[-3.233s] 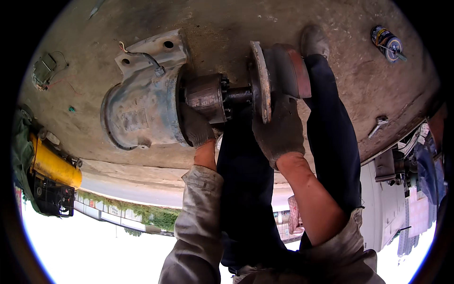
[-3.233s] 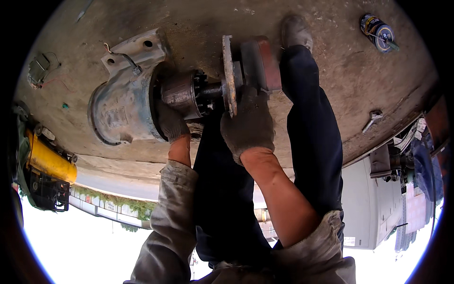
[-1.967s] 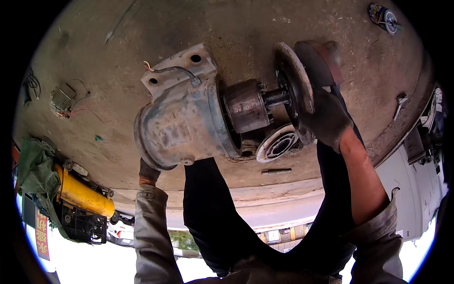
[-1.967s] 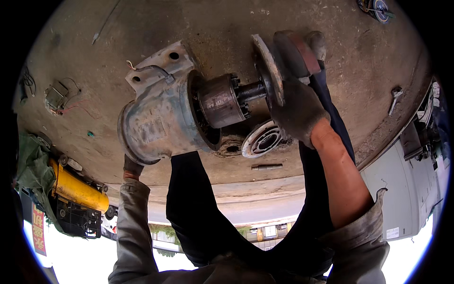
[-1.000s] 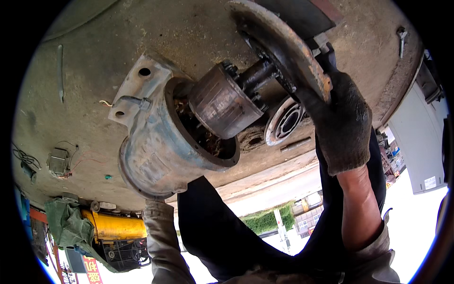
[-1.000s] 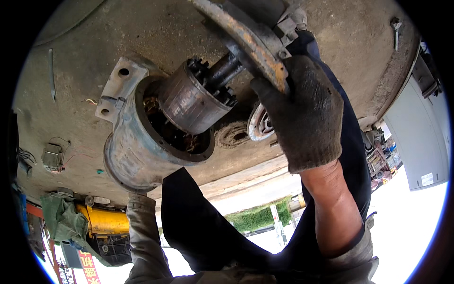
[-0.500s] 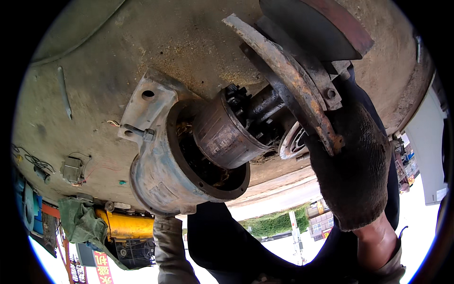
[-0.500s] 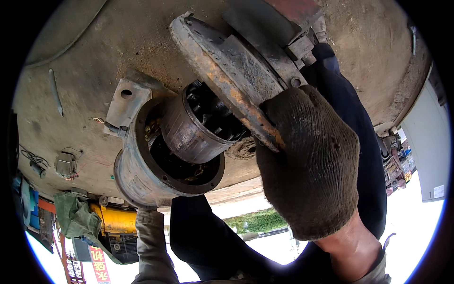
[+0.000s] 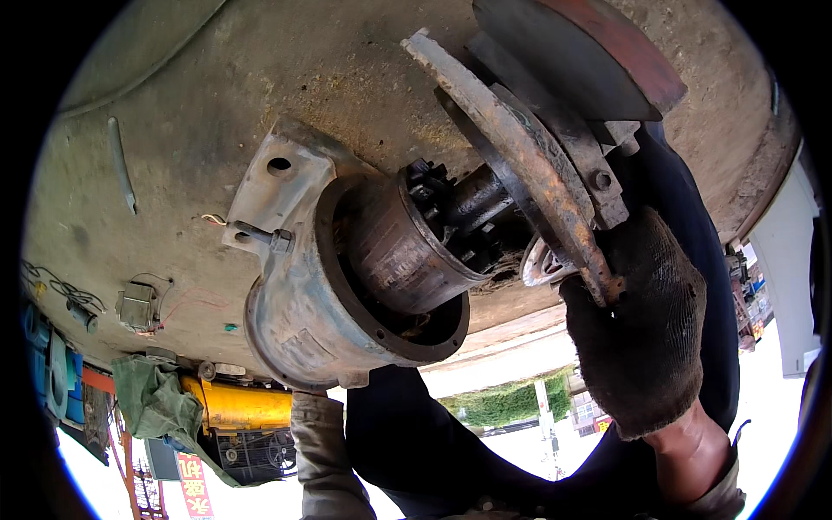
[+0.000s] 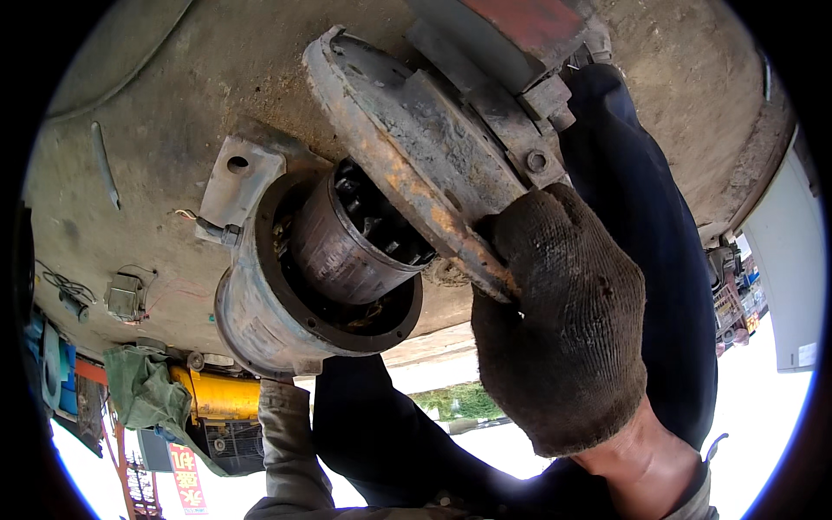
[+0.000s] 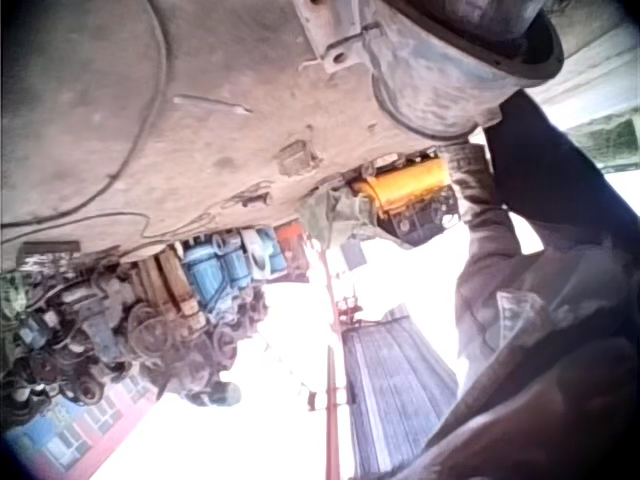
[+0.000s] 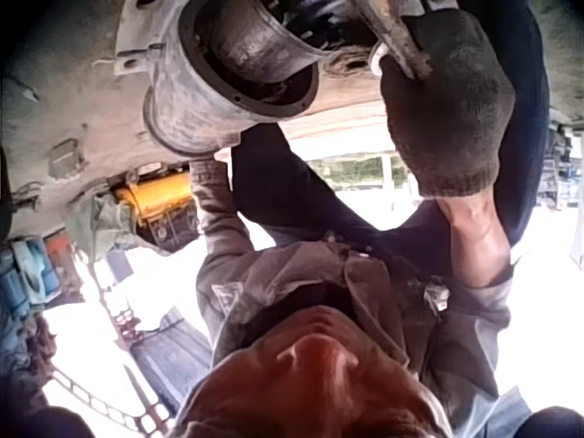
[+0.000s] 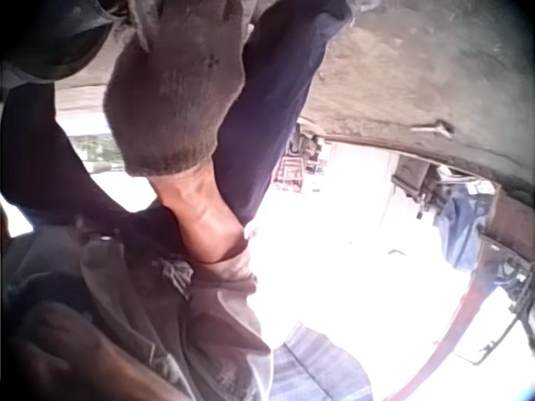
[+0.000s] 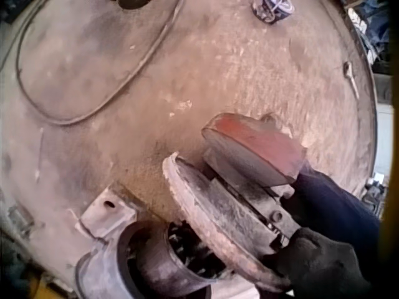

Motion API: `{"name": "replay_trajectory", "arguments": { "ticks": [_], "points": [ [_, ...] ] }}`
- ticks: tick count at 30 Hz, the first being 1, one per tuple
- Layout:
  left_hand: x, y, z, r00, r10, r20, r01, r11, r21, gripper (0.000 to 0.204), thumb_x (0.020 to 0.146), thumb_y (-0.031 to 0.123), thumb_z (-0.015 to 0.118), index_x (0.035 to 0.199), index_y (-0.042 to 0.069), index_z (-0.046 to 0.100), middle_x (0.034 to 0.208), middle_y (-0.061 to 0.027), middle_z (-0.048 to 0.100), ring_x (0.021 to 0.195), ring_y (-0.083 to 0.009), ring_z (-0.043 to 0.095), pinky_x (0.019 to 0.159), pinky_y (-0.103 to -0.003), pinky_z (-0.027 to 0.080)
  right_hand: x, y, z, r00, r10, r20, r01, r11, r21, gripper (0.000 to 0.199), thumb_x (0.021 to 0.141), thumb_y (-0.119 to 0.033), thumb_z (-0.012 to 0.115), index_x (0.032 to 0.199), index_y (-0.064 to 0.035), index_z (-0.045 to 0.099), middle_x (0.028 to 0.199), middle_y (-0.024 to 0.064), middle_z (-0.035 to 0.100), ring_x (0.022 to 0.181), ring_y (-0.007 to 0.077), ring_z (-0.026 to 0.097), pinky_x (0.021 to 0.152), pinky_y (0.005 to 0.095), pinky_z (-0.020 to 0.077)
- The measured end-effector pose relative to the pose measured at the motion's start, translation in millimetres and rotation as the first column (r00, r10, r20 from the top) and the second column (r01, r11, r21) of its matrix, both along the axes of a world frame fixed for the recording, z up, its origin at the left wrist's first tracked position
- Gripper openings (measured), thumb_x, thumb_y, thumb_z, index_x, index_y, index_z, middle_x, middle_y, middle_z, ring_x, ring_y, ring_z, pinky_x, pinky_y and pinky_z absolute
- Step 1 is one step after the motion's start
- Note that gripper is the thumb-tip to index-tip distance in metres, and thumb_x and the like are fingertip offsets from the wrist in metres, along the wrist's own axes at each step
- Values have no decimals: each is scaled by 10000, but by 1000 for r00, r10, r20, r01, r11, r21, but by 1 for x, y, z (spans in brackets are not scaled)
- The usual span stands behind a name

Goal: The person sits on the floor and applies grease to a mechanical assembly using a small brush. They then insert the assembly into a larger housing and secure it with a metal plate.

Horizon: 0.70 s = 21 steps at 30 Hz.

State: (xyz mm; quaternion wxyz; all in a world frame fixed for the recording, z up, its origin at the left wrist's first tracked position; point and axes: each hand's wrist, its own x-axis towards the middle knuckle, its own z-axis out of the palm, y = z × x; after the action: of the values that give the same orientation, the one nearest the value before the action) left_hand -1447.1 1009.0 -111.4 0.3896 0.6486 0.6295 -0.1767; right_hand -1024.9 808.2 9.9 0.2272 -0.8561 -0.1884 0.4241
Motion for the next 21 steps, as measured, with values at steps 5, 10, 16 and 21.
{"name": "replay_trajectory", "arguments": {
  "ticks": [5,10,16,21],
  "points": [
    [6,-1,-1,1000,-7,-5,7,1000,14,365,1001,282,649,1273,38,669,1165,-126,723,1039,-259,688,885,-366,543,-6,3,-1,1000,15,-1,-15,1000,-9,276,791,71,735,1032,14,615,904,200,603,802,409,651,686,448,518],
    [22,-7,-4,1000,-19,-13,19,998,59,360,999,279,650,1266,38,672,1158,-128,725,1034,-261,691,882,-366,544,-11,-1,-3,998,-15,-53,14,1000,-14,246,779,70,735,995,13,634,918,209,602,816,445,642,691,464,519],
    [47,-18,-14,1000,-18,-23,21,994,111,354,997,276,652,1257,38,675,1150,-130,727,1028,-263,693,877,-367,545,5,-14,-1,994,27,-103,-35,997,-76,239,786,66,736,1005,6,661,926,219,619,840,448,658,714,478,538],
    [56,-16,-3,1000,-6,-12,7,996,89,348,996,274,653,1250,37,678,1144,-131,728,1022,-265,695,874,-367,546,13,-11,9,993,-16,-119,8,998,-69,241,789,44,754,1009,0,666,964,226,647,868,460,664,742,487,554]
  ]
}}
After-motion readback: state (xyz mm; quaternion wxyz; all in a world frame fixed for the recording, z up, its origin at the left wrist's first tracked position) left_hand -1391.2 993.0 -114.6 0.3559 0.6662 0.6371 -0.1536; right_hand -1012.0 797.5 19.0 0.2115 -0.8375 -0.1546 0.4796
